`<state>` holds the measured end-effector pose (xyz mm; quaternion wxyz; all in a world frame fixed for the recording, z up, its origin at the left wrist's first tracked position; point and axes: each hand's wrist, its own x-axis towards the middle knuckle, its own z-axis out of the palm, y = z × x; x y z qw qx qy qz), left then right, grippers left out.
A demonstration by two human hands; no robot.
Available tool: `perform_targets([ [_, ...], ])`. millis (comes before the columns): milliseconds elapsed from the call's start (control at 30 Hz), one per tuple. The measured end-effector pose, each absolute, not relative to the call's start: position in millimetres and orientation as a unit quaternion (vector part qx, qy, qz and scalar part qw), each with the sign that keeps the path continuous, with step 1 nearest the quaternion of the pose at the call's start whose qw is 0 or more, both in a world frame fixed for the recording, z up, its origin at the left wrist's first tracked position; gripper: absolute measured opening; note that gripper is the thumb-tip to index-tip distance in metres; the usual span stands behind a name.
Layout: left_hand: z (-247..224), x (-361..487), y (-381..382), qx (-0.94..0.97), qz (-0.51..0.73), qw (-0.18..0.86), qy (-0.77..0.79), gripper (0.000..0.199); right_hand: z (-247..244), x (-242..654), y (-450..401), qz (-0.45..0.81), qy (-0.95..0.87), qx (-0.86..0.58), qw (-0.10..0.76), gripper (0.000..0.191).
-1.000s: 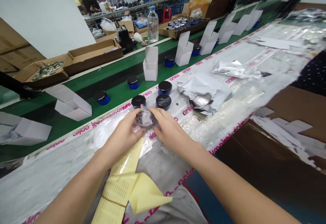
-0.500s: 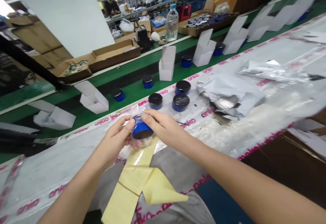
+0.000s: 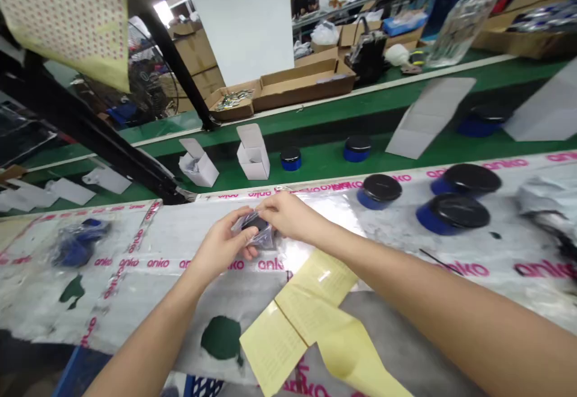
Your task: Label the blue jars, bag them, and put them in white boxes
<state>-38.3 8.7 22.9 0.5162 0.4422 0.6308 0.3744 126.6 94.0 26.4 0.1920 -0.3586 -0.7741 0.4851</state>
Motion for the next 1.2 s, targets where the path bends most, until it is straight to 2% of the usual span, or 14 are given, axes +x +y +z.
perform_targets([
  [100, 30, -49, 10, 0.472, 0.354, 0.475, 0.653, 0.034, 39, 125, 96, 0.453, -0.787, -0.362, 0.208, 0.022],
  [200, 43, -55, 11, 0.499, 0.363, 0.427, 0.661, 0.026, 47, 127, 90, 0.393, -0.826, -0.347, 0.208, 0.027],
  [233, 47, -57, 11, 0.511, 0.369, 0.414, 0.657, 0.026, 47, 125, 87, 0.373, -0.844, -0.335, 0.191, 0.039],
  [300, 51, -60, 12, 0.525, 0.387, 0.406, 0.64, 0.03, 44, 116, 78, 0.338, -0.874, -0.322, 0.131, 0.079],
  [333, 52, -62, 13, 0.528, 0.397, 0.406, 0.632, 0.032, 41, 110, 74, 0.325, -0.882, -0.325, 0.103, 0.091],
  [367, 52, -64, 13, 0.527, 0.411, 0.405, 0.624, 0.032, 39, 104, 71, 0.311, -0.887, -0.331, 0.082, 0.094],
  [467, 46, -69, 14, 0.497, 0.487, 0.398, 0.598, 0.023, 39, 86, 70, 0.269, -0.898, -0.34, 0.071, 0.082],
  [600, 26, -71, 15, 0.425, 0.6, 0.394, 0.552, 0.023, 46, 71, 77, 0.229, -0.92, -0.317, 0.033, 0.091],
  [733, 12, -69, 14, 0.389, 0.626, 0.413, 0.534, 0.026, 45, 61, 77, 0.202, -0.932, -0.3, 0.0, 0.091],
  [833, 14, -75, 11, 0.369, 0.67, 0.359, 0.535, 0.024, 53, 61, 86, 0.201, -0.936, -0.289, -0.003, 0.091],
  [933, 17, -88, 12, 0.347, 0.716, 0.278, 0.539, 0.022, 77, 64, 113, 0.219, -0.927, -0.299, 0.053, 0.06],
  [1000, 14, -94, 14, 0.344, 0.703, 0.279, 0.557, 0.022, 93, 61, 139, 0.186, -0.917, -0.33, 0.124, 0.039],
  [1100, 3, -94, 19, 0.351, 0.646, 0.338, 0.588, 0.024, 99, 50, 173, 0.035, -0.88, -0.393, 0.266, 0.043],
  [1200, -5, -86, 21, 0.361, 0.608, 0.379, 0.596, 0.029, 84, 36, 194, -0.053, -0.894, -0.379, 0.234, 0.047],
])
